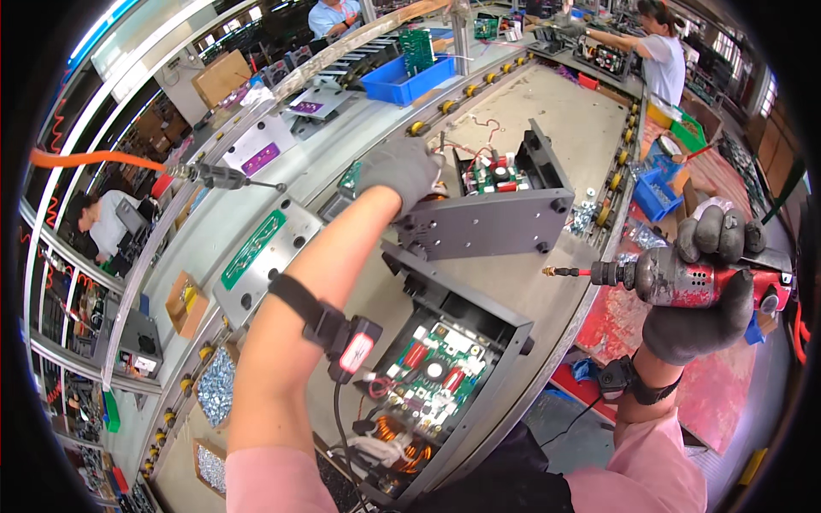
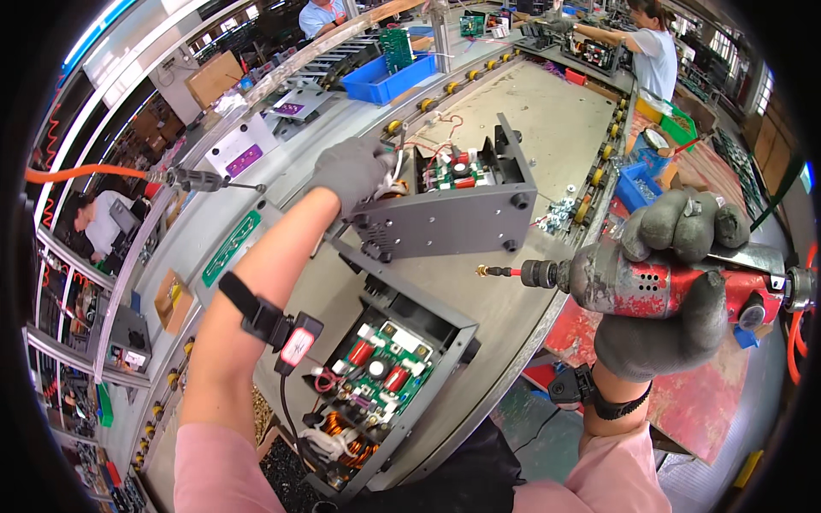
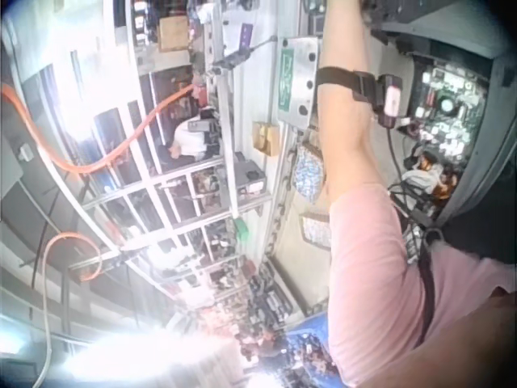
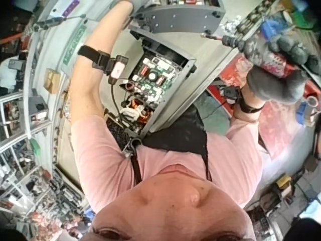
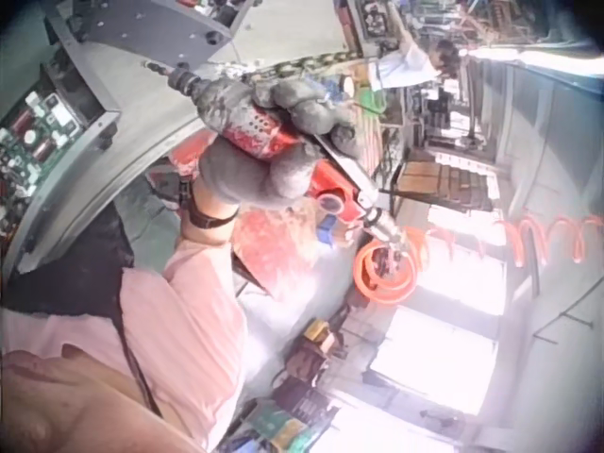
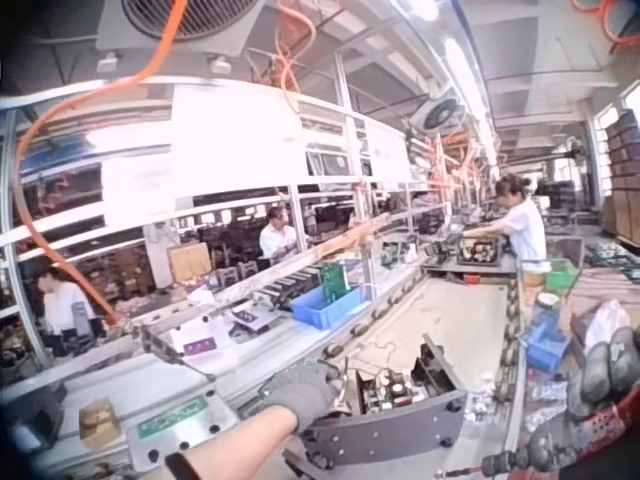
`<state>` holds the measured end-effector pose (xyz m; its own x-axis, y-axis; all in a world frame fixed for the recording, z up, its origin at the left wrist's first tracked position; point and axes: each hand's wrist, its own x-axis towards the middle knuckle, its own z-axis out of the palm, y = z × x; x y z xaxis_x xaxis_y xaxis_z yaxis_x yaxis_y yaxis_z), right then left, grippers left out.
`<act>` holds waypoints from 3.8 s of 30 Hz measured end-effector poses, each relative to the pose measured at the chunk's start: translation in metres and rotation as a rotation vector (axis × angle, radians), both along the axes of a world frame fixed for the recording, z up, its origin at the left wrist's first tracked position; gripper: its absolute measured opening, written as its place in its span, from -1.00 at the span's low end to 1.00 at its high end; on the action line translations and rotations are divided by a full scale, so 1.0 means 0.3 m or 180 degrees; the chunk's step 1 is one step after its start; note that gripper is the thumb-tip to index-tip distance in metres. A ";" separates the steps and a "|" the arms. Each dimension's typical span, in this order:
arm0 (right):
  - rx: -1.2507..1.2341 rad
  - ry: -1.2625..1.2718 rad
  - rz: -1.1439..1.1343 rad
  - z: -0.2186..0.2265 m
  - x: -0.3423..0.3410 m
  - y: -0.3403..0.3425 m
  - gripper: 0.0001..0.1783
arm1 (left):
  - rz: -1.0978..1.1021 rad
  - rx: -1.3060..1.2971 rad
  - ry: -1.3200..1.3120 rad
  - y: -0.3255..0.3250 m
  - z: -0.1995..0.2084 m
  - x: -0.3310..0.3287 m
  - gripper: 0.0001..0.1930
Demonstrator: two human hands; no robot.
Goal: Assembling the internal components and wiring of an industrial electronic unit at a factory workstation.
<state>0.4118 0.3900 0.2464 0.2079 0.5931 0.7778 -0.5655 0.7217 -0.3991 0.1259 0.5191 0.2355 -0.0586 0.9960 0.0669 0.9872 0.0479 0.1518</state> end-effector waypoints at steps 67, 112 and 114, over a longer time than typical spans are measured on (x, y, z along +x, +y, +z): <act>-0.0319 -0.0549 0.0555 -0.078 0.106 0.383 -0.64 | -0.1736 -0.1008 -0.0946 -0.036 -0.029 0.078 -0.87; -0.0570 -0.0642 0.0432 -0.113 -0.126 0.420 -0.53 | -0.0855 -0.0043 -0.0108 -0.211 -0.096 0.180 -0.86; -0.0599 -0.0584 0.0429 -0.122 -0.137 0.425 -0.53 | -0.0941 -0.0071 -0.0436 -0.194 -0.099 0.157 -0.86</act>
